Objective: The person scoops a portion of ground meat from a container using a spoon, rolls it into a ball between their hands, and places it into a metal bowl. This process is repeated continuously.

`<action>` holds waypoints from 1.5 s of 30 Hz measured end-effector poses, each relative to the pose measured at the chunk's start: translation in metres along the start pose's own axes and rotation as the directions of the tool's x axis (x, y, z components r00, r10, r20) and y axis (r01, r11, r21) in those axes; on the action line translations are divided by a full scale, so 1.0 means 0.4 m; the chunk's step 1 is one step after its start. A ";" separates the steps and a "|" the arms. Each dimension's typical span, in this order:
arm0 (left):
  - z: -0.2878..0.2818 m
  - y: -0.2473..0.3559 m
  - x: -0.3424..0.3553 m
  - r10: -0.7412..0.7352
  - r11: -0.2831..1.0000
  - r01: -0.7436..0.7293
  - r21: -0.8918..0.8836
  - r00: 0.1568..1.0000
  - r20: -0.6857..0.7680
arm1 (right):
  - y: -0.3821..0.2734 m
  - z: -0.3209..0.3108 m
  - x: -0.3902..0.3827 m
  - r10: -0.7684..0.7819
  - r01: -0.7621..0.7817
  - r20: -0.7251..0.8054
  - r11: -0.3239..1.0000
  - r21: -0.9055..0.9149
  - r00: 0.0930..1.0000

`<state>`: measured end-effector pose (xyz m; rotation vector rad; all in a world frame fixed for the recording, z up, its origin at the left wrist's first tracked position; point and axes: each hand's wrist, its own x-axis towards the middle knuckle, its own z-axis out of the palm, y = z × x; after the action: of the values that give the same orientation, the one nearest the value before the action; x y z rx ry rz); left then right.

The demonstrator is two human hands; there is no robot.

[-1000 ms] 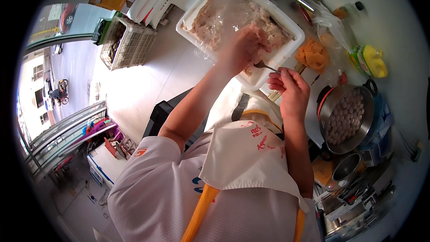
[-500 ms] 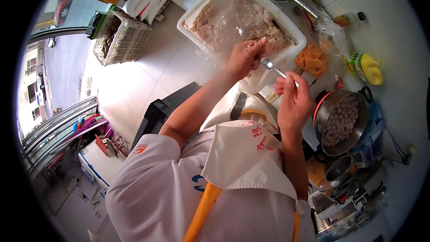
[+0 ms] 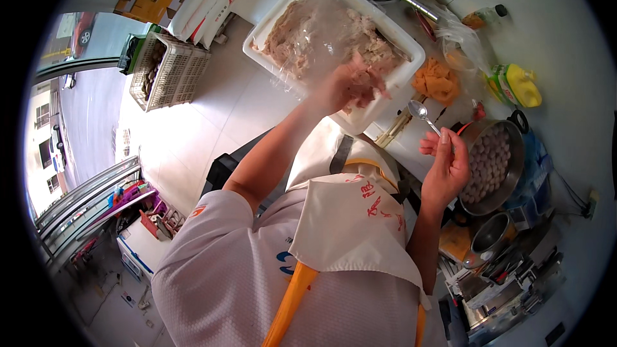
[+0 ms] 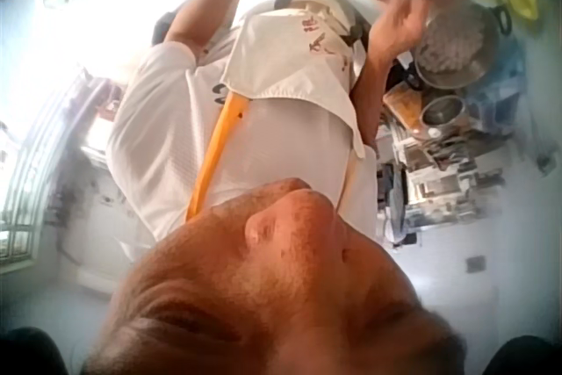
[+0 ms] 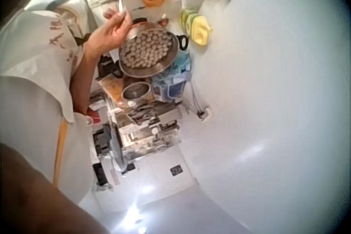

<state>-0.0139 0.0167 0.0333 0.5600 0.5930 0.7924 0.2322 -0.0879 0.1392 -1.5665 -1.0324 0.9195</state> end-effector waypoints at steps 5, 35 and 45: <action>0.037 0.012 0.019 0.062 0.966 -0.093 -0.240 0.989 -0.135 | 0.020 -0.019 -0.014 0.014 -0.014 -0.007 1.000 -0.002 1.000; 0.037 -0.002 0.024 0.051 0.982 -0.079 -0.169 0.985 -0.165 | 0.037 -0.047 -0.031 0.027 -0.028 -0.015 0.999 -0.036 1.000; 0.056 0.004 -0.004 0.111 0.960 -0.054 0.274 0.974 -0.199 | 0.038 -0.048 -0.033 0.029 -0.029 -0.013 0.999 -0.033 0.999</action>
<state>-0.0004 0.0108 0.0505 0.7572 0.8872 0.8642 0.2482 -0.1084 0.1292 -1.6167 -1.0228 0.9155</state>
